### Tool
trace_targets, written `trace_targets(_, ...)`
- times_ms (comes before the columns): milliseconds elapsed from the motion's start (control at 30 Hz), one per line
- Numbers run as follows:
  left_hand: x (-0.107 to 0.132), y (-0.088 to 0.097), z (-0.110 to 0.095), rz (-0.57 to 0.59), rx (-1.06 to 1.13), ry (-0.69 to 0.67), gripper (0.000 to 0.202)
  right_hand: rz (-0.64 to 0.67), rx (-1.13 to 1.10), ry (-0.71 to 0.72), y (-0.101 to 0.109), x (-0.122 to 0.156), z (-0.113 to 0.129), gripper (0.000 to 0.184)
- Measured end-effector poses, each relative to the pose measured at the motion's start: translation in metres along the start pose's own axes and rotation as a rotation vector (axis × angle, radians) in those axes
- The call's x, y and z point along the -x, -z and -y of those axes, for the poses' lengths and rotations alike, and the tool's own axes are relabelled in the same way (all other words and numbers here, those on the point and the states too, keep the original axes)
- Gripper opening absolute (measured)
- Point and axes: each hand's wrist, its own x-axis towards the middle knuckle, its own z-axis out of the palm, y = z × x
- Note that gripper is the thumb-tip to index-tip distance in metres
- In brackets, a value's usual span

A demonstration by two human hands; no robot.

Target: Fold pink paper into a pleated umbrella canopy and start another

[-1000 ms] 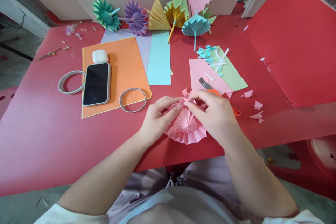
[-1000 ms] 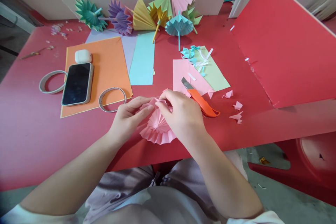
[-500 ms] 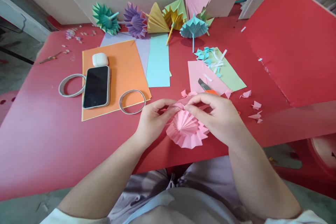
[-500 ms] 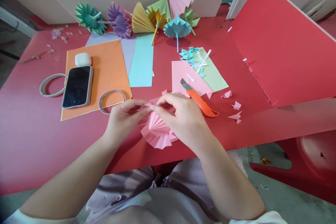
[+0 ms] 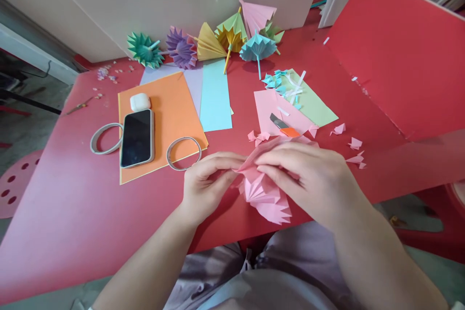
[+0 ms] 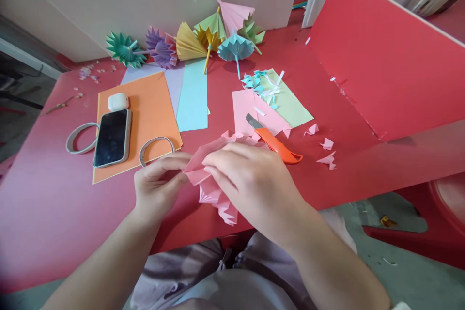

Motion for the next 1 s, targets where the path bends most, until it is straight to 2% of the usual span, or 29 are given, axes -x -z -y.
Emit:
trace_targets(100,0.0013,-0.0001,-0.0013,0.035,0.076,-0.021,0.016,-0.041,0.123,0.147,-0.0026,0.0044,0.0007,0.023)
trace_targets(367,0.0057,0.0006,0.0014,0.067,0.211,-0.024,0.021,-0.219,0.305,0.244,-0.0054,0.0021,0.0076,0.021)
trace_targets(700,0.0085,0.0020,0.0021,0.062,0.258,0.068,0.020,-0.197,0.295,0.244,-0.0070,0.0006,0.0075,0.016)
trace_targets(1000,0.0077,0.0008,0.0006,0.062,0.279,0.097,0.021,-0.208,0.346,0.260,-0.0055,0.0001,0.0086,0.016)
